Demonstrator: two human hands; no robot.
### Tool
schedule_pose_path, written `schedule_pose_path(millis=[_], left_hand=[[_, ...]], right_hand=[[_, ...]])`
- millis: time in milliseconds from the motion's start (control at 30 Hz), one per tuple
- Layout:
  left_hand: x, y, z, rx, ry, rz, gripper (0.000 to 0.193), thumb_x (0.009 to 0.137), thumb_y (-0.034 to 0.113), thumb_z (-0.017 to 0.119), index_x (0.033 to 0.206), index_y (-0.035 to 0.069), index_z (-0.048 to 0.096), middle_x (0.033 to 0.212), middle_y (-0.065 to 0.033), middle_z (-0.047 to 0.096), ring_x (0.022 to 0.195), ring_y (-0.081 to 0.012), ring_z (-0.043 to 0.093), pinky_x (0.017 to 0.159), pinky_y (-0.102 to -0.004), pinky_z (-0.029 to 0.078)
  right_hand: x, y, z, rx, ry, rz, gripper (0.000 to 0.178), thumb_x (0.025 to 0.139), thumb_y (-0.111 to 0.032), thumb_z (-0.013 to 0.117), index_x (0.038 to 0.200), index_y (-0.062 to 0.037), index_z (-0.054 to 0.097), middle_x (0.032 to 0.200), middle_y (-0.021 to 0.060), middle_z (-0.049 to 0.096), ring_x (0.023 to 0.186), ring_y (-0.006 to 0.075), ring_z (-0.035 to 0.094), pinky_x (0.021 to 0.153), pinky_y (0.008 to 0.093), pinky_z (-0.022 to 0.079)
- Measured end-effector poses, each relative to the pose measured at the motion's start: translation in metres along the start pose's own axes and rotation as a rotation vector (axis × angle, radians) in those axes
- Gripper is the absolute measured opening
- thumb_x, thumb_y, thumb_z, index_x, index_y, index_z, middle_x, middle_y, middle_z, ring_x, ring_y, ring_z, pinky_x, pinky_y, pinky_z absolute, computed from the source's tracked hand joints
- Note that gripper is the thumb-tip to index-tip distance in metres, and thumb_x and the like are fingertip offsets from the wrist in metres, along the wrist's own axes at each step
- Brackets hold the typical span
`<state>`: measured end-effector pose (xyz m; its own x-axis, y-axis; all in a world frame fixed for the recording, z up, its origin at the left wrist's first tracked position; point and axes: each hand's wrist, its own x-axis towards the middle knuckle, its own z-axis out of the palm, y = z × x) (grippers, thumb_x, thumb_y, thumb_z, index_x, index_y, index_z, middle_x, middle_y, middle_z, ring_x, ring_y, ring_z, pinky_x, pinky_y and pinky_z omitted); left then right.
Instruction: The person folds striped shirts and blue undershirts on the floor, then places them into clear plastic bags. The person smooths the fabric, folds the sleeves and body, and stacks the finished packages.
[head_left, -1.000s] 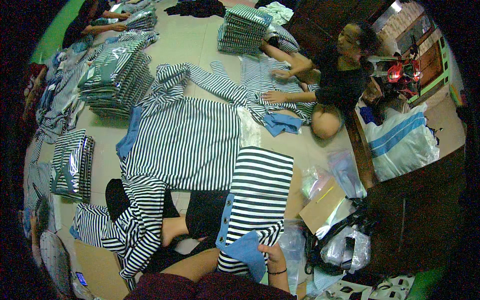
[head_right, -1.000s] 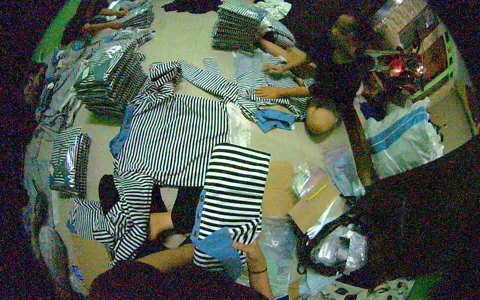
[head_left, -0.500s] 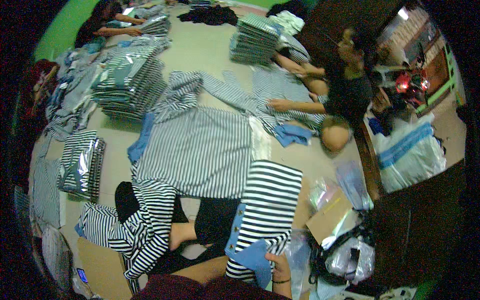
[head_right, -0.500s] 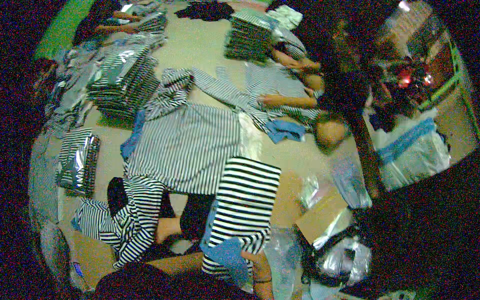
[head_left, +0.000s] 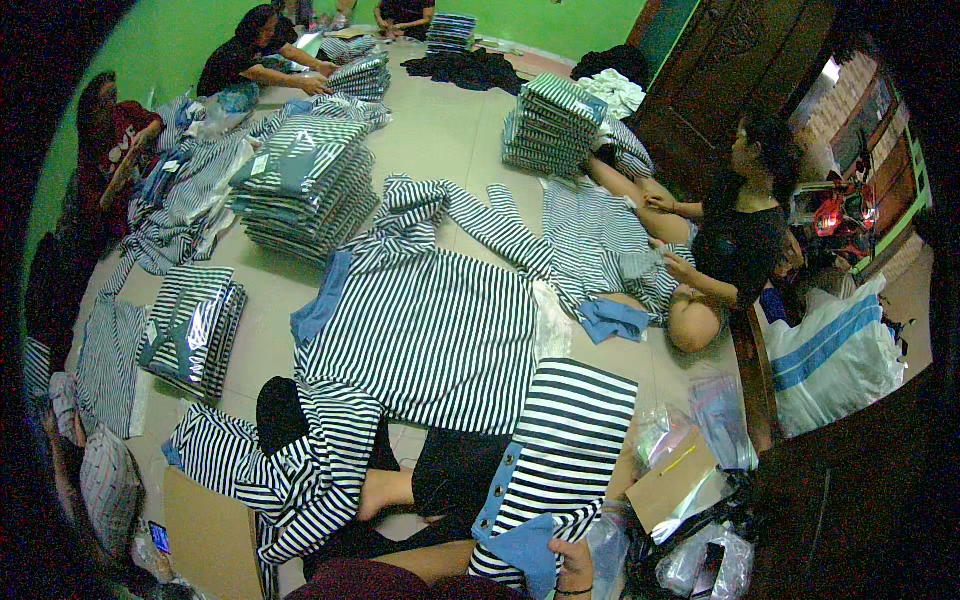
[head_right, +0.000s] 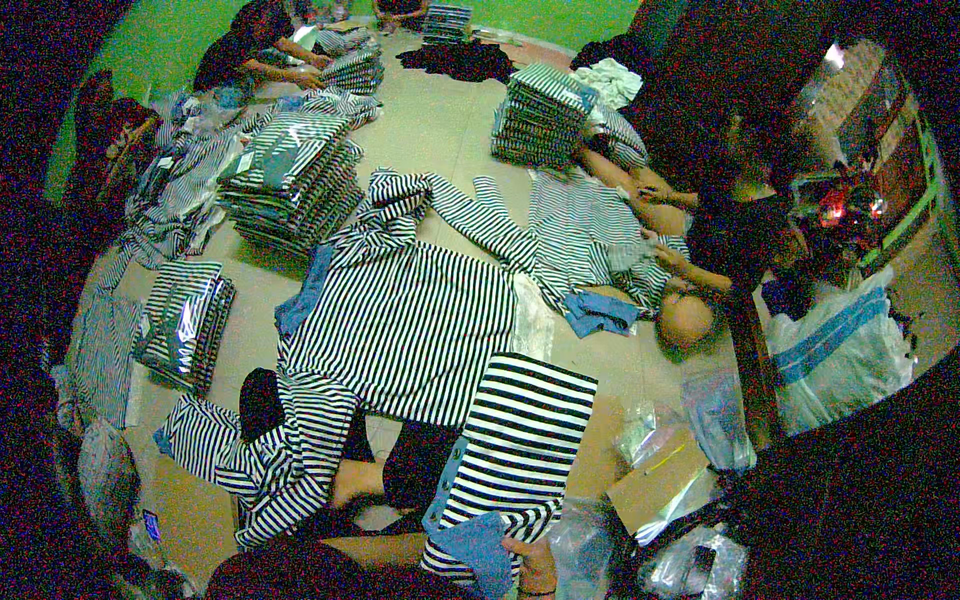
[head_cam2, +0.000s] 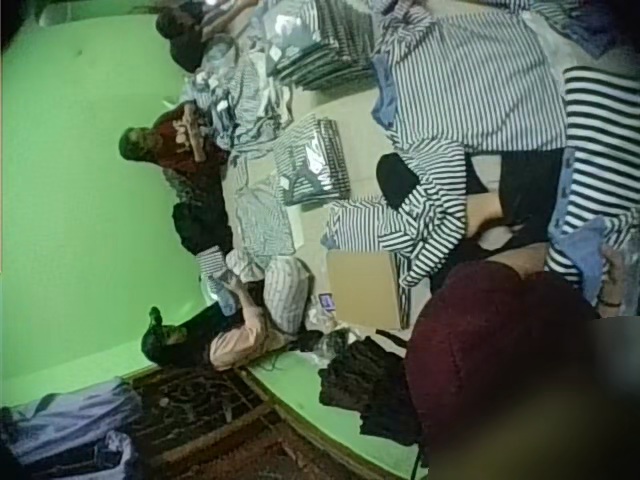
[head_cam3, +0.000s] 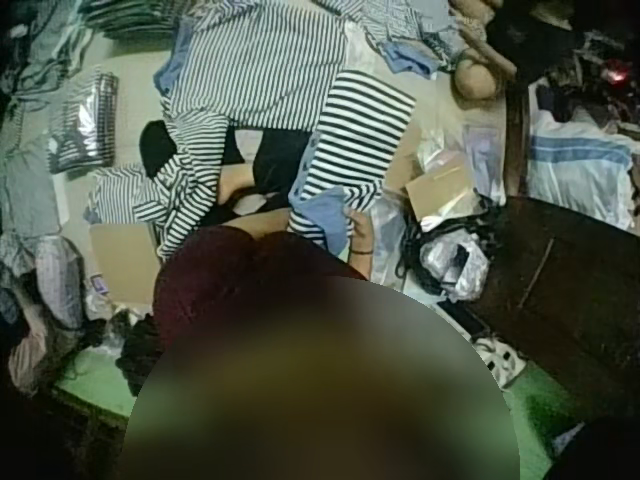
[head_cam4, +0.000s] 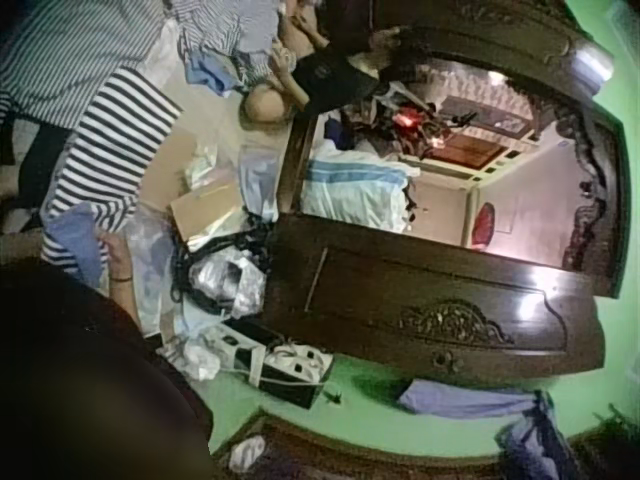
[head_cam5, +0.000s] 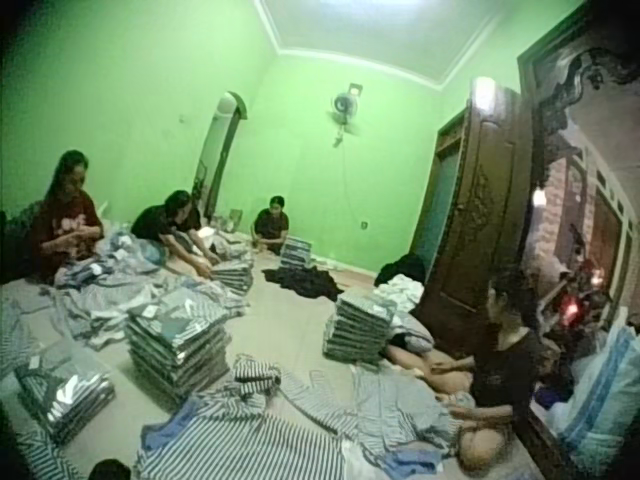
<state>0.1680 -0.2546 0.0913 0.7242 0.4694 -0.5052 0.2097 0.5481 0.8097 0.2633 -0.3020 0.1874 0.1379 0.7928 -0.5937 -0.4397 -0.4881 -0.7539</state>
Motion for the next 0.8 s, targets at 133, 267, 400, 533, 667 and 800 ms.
schedule_pose_path(millis=[133, 267, 400, 533, 667, 800], left_hand=[[0.000, 0.001, 0.000, -0.001, 0.002, 0.001, 0.058, 0.075, 0.032, 0.049, 0.117, -0.005, 0.033, 0.103, -0.0231, 0.047, 0.094, -0.0273, 0.048, 0.081, -0.0334, 0.038], [-0.001, 0.000, 0.000, -0.001, 0.001, -0.001, 0.058, 0.075, 0.032, 0.049, 0.117, -0.005, 0.033, 0.102, -0.0232, 0.047, 0.094, -0.0273, 0.048, 0.080, -0.0333, 0.038], [-0.003, -0.001, 0.001, 0.002, 0.001, 0.003, 0.058, 0.075, 0.032, 0.049, 0.117, -0.005, 0.033, 0.102, -0.0232, 0.048, 0.093, -0.0273, 0.048, 0.080, -0.0333, 0.038], [-0.004, -0.003, 0.002, 0.004, -0.002, 0.003, 0.058, 0.075, 0.032, 0.050, 0.117, -0.005, 0.033, 0.101, -0.0232, 0.048, 0.093, -0.0273, 0.049, 0.080, -0.0333, 0.038], [-0.005, -0.005, 0.003, 0.008, 0.002, 0.003, 0.058, 0.074, 0.032, 0.050, 0.116, -0.005, 0.034, 0.101, -0.0232, 0.049, 0.093, -0.0273, 0.049, 0.079, -0.0332, 0.039], [-0.007, -0.008, 0.005, 0.017, -0.013, -0.004, 0.058, 0.074, 0.032, 0.051, 0.116, -0.005, 0.034, 0.100, -0.0232, 0.049, 0.092, -0.0272, 0.049, 0.079, -0.0332, 0.039]], right_hand=[[0.001, -0.001, 0.002, -0.005, -0.012, -0.007, 0.025, 0.074, -0.013, 0.054, 0.093, 0.0028, 0.057, 0.092, 0.0061, 0.058, 0.086, 0.0145, 0.052, 0.078, 0.0268, 0.039], [0.000, 0.001, 0.003, -0.006, -0.021, -0.013, 0.024, 0.074, -0.012, 0.053, 0.092, 0.0025, 0.057, 0.091, 0.0056, 0.057, 0.086, 0.0142, 0.052, 0.078, 0.0266, 0.039], [-0.002, 0.001, 0.003, -0.011, -0.029, -0.022, 0.024, 0.074, -0.012, 0.052, 0.092, 0.0021, 0.057, 0.091, 0.0052, 0.057, 0.086, 0.0140, 0.052, 0.077, 0.0265, 0.040], [-0.007, 0.002, 0.003, -0.019, -0.039, -0.046, 0.023, 0.074, -0.012, 0.051, 0.092, 0.0018, 0.056, 0.091, 0.0047, 0.057, 0.085, 0.0138, 0.052, 0.077, 0.0263, 0.040], [-0.007, 0.007, 0.000, 0.012, -0.030, -0.087, 0.033, 0.068, -0.010, 0.056, 0.099, 0.0006, 0.051, 0.092, 0.0060, 0.056, 0.084, 0.0157, 0.053, 0.073, 0.0283, 0.042], [-0.001, 0.009, 0.000, 0.098, -0.010, -0.155, 0.063, 0.055, -0.006, 0.066, 0.112, -0.0015, 0.041, 0.096, 0.0090, 0.054, 0.081, 0.0197, 0.055, 0.066, 0.0326, 0.048]])
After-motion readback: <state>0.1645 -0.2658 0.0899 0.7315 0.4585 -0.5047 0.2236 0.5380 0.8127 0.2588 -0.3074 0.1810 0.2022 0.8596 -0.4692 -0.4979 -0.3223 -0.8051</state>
